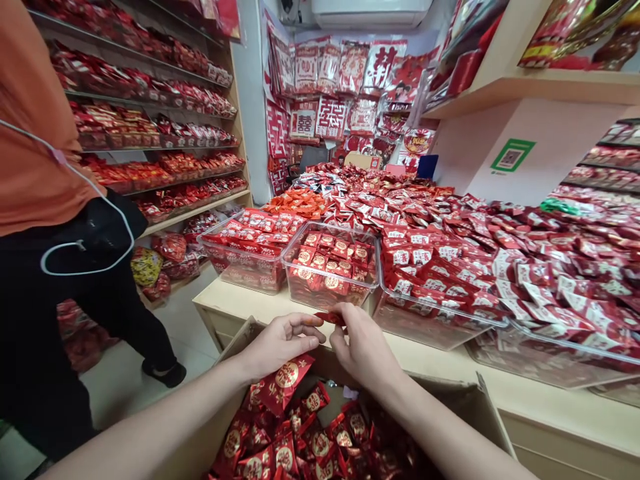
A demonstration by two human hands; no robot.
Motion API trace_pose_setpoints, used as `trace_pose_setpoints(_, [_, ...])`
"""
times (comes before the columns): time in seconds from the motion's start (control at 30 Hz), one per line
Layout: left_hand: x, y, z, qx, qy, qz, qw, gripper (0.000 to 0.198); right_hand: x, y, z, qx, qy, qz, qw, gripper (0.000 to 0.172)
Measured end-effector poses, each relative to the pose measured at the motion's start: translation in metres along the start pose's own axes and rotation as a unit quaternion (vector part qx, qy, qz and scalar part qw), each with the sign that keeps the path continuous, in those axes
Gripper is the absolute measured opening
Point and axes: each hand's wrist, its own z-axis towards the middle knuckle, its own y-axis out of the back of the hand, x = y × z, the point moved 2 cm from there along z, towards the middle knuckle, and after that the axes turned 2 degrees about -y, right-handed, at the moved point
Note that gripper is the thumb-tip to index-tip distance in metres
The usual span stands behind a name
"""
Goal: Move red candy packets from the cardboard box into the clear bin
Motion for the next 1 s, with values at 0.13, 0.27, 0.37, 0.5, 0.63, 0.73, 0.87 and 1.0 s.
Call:
trace_pose_setpoints(0.13, [0.000,0.002,0.000,-0.017,0.000,0.015,1.000,0.034,0.007,0.029,0.030,-0.040,0.035,-0.070,0.996,0.019])
trace_pose_setpoints(0.27, [0.004,0.003,0.001,-0.016,0.007,0.013,1.000,0.034,0.000,0.046,0.092,-0.056,0.003,-0.280,0.958,0.019])
trace_pose_setpoints(0.37, [0.006,0.003,0.002,-0.007,0.011,0.021,1.000,0.033,-0.015,0.035,0.135,0.001,-0.046,-0.392,0.919,0.021])
trace_pose_setpoints(0.5, [0.008,0.005,0.001,-0.005,0.015,0.027,1.000,0.031,-0.034,0.006,0.162,0.046,-0.068,-0.414,0.907,0.023])
trace_pose_setpoints(0.63, [0.008,0.006,0.001,0.005,0.025,0.026,0.999,0.030,-0.051,-0.014,0.163,0.092,-0.100,-0.420,0.897,0.022])
trace_pose_setpoints(0.73, [0.007,0.007,0.001,0.013,0.024,0.028,0.999,0.028,-0.060,-0.018,0.164,0.140,-0.106,-0.414,0.893,0.025])
trace_pose_setpoints(0.87, [0.004,0.008,0.002,-0.002,0.010,0.033,0.999,0.028,-0.067,-0.015,0.174,0.189,-0.098,-0.402,0.890,0.025])
trace_pose_setpoints(1.0, [0.001,0.015,0.005,-0.074,-0.044,0.020,0.996,0.028,-0.055,-0.003,0.179,0.204,-0.086,-0.386,0.896,0.019])
